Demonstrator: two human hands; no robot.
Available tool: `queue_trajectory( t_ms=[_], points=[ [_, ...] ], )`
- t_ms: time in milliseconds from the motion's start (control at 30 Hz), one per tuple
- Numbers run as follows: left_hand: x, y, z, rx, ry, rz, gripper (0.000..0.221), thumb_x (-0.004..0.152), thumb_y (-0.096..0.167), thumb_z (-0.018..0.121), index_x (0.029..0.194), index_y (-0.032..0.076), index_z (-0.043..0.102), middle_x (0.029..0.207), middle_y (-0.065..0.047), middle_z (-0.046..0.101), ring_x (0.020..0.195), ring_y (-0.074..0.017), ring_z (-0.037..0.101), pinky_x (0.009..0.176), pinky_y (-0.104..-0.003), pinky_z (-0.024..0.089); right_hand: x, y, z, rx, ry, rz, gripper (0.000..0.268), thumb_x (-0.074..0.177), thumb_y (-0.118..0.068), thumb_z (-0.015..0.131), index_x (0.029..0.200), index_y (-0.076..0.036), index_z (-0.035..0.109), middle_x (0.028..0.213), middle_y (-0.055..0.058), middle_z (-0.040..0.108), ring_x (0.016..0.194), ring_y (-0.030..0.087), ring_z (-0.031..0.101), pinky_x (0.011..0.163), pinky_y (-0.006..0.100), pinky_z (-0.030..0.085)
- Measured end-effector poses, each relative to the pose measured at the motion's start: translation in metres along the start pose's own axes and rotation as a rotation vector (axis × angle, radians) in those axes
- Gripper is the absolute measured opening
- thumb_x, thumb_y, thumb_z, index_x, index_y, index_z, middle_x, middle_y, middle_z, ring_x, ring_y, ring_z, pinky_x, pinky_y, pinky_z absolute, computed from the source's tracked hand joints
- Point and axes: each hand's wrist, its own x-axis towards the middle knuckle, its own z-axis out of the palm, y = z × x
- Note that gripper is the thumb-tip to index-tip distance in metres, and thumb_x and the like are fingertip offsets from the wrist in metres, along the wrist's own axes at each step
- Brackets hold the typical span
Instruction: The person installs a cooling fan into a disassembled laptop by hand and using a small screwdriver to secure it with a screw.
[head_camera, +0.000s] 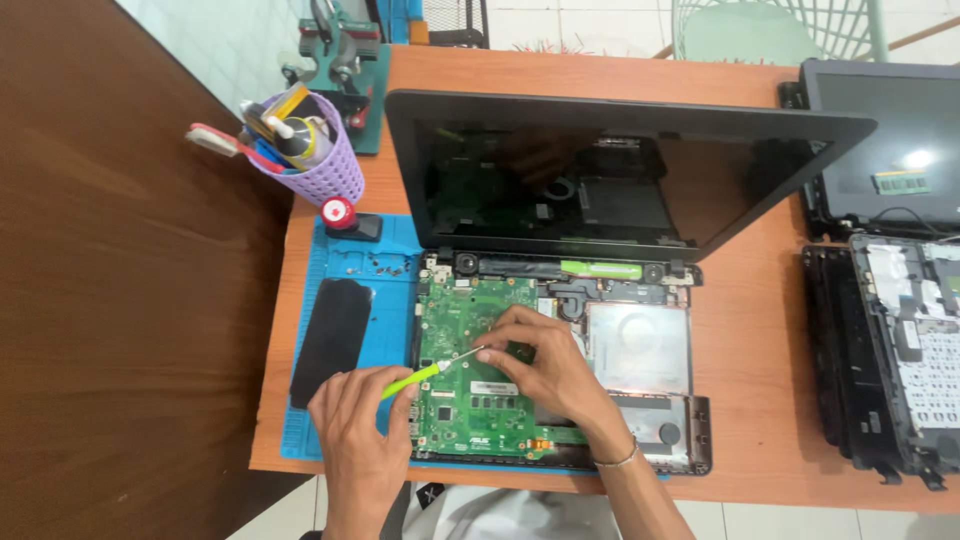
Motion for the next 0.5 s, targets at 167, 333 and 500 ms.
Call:
queue_trajectory(
  t_ms=[167,333,500],
  points=[
    [0.004,0.012,0.003,-0.003,-0.088,-0.008,0.018,0.086,0.015,0.074,0.104,0.012,0.073,0.096,0.0,0.069,0.097,-0.0218,0.061,0.096,-0.042,0.038,-0.008,-0.001,-0.011,0.004,0.025,0.157,0.018,0.08,-0.011,0.081,0.098,-0.007,0.081,0.088,0.005,0.07,0.077,0.019,0.067,0.062,0.035,0.055],
    [0.011,0.022,0.003,-0.006,-0.094,0.07,0.019,0.086,0.013,0.073,0.105,0.013,0.076,0.094,0.001,0.068,0.094,-0.0206,0.06,0.094,-0.042,0.039,-0.015,0.008,-0.019,-0.054,0.069,-0.016,0.016,0.08,-0.01,0.082,0.096,-0.005,0.081,0.087,0.006,0.071,0.081,0.02,0.067,0.073,0.035,0.055],
    [0.019,0.033,0.004,0.008,-0.092,0.156,0.023,0.084,0.011,0.073,0.107,0.012,0.077,0.095,0.001,0.067,0.095,-0.0214,0.06,0.093,-0.043,0.038,-0.021,0.012,-0.028,-0.106,0.115,-0.004,0.016,0.077,-0.01,0.084,0.092,-0.005,0.081,0.086,0.006,0.071,0.082,0.021,0.066,0.073,0.035,0.055]
  ],
)
